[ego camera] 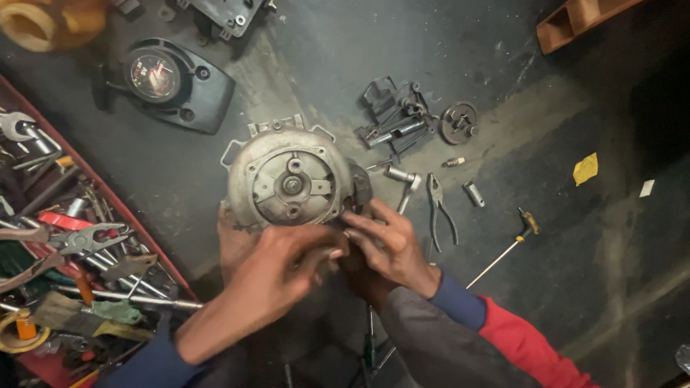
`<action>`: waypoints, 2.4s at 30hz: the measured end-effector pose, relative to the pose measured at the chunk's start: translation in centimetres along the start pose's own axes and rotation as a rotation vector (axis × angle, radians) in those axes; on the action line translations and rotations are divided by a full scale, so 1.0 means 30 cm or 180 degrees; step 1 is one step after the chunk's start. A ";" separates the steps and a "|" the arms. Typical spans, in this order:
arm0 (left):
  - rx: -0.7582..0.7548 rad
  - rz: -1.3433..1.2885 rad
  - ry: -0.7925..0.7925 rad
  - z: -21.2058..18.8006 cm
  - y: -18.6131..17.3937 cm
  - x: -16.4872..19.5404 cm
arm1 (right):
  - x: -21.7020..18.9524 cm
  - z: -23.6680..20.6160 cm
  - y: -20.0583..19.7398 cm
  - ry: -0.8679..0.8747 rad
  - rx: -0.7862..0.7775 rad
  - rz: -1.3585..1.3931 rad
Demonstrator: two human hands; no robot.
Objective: The person sits on the workshop floor repairing a small engine. They use a screwdriver to remove fasteners, pull a recoil starter housing off the engine, reposition the engine, and continue unscrewing and handling bolts and small parts by hand.
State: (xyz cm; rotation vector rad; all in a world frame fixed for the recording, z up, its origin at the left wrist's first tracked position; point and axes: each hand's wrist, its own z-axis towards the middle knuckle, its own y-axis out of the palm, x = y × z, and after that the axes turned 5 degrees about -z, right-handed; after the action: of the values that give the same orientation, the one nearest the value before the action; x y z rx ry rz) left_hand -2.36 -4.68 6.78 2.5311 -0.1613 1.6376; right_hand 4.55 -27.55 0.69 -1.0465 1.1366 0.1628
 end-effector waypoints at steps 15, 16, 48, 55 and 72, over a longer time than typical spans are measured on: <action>-0.0851 0.2051 0.1638 -0.016 0.034 -0.026 | -0.005 0.007 -0.004 0.0020 -0.0078 -0.0048; -0.0920 0.2230 0.1758 -0.018 0.031 -0.022 | -0.005 0.007 -0.003 0.0019 -0.0060 -0.0037; -0.0141 0.0439 0.0873 -0.036 -0.022 -0.063 | 0.000 -0.003 -0.001 0.0027 -0.0086 0.0015; 0.0025 0.0167 0.0178 0.030 0.017 -0.005 | 0.001 -0.004 -0.001 0.0069 -0.0029 -0.0011; -0.0331 0.1765 0.1481 -0.040 0.045 -0.065 | -0.005 0.004 -0.002 0.0057 -0.0041 -0.0018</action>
State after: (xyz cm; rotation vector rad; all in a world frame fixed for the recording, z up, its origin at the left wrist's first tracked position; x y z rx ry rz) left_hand -4.45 -5.79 5.55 2.0590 -0.9327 2.2809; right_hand 4.60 -27.43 0.83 -1.0644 1.1501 0.1569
